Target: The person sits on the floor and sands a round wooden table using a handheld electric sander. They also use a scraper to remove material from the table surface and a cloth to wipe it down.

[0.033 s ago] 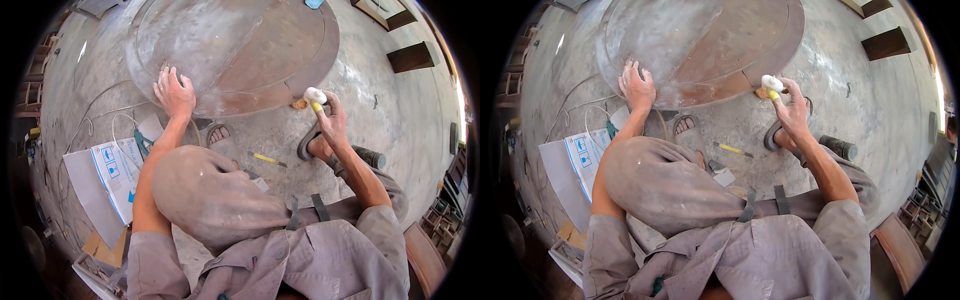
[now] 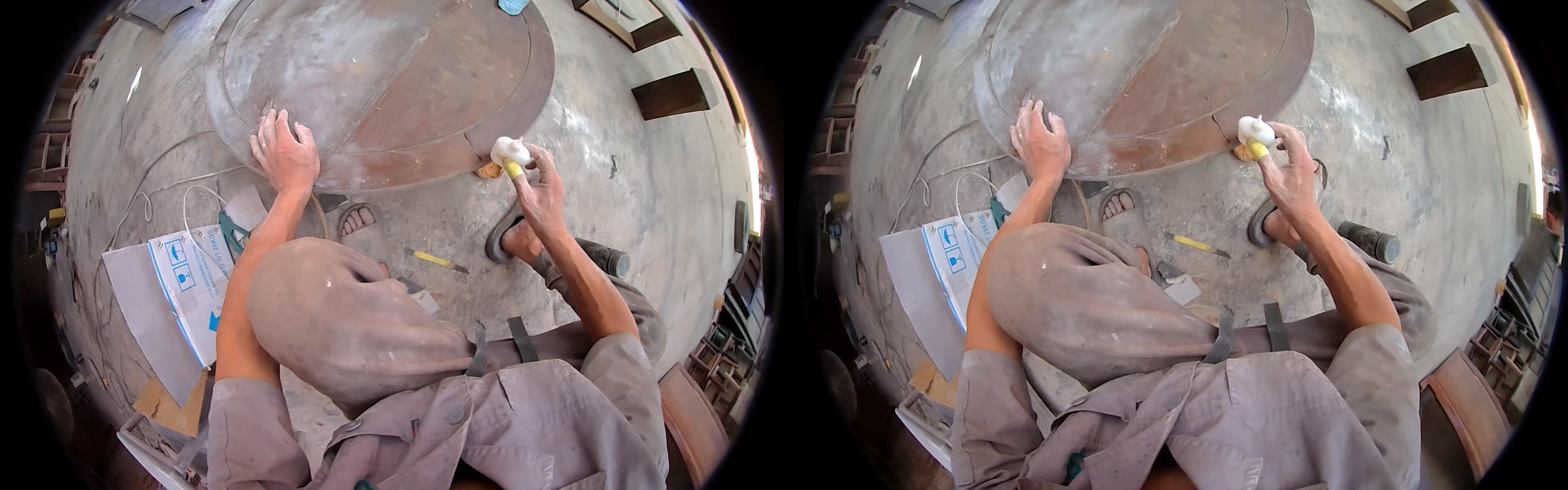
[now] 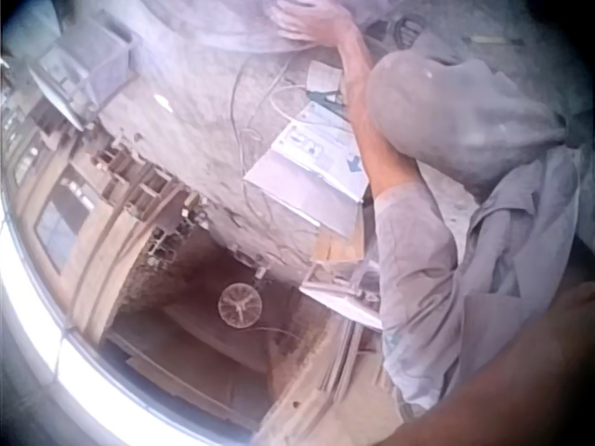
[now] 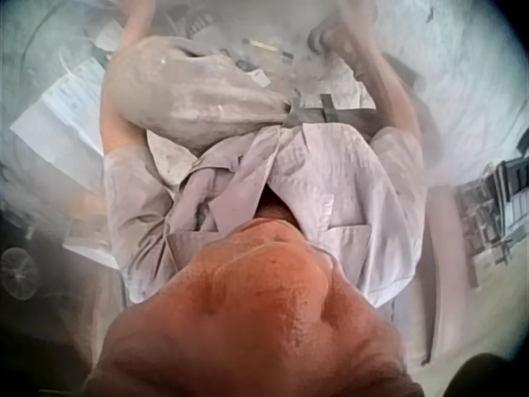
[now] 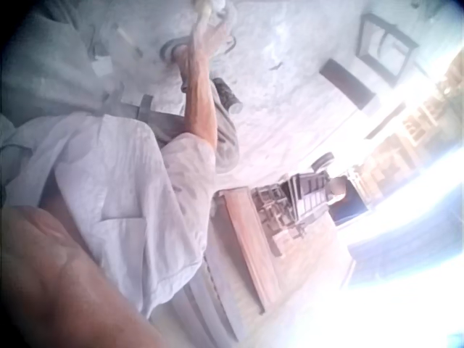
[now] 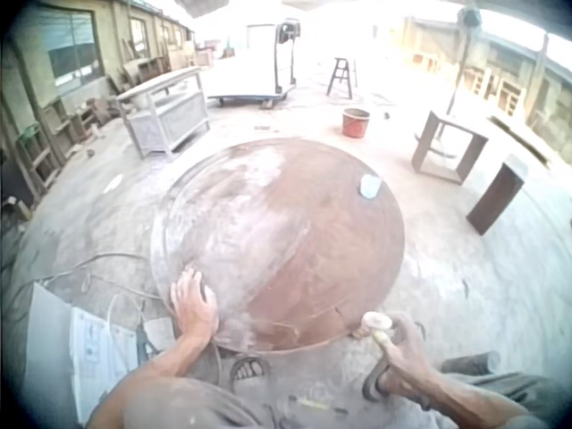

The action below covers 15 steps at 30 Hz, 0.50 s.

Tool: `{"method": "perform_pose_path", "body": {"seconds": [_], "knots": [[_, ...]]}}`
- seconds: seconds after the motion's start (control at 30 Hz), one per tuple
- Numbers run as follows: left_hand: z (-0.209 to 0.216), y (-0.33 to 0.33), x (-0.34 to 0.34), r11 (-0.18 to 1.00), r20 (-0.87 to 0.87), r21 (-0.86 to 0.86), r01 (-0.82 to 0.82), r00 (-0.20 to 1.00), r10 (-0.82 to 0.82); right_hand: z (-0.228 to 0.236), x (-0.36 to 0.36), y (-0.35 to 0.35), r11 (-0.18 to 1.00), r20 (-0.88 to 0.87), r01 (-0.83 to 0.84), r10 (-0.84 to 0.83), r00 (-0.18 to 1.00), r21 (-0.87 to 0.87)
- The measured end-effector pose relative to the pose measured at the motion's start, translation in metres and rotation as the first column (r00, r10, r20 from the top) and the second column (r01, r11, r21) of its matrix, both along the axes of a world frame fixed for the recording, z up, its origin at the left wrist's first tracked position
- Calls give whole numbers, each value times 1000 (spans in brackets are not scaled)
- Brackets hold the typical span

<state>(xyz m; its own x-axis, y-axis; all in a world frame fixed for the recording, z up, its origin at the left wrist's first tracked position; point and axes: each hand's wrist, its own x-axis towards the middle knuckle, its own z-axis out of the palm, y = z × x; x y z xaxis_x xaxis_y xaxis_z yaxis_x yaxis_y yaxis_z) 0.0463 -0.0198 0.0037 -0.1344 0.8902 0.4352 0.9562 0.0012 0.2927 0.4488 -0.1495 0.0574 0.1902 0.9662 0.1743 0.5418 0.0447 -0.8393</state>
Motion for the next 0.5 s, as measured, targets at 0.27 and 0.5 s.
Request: {"method": "perform_pose_path", "body": {"seconds": [0.27,0.5], "knots": [[3,-2,3,1000,23,-23,8,1000,-7,-3,-26,33,996,116,-32,22,993,84],[-1,-3,2,1000,29,-22,6,1000,-6,3,-28,34,1000,158,-18,14,987,22]]}}
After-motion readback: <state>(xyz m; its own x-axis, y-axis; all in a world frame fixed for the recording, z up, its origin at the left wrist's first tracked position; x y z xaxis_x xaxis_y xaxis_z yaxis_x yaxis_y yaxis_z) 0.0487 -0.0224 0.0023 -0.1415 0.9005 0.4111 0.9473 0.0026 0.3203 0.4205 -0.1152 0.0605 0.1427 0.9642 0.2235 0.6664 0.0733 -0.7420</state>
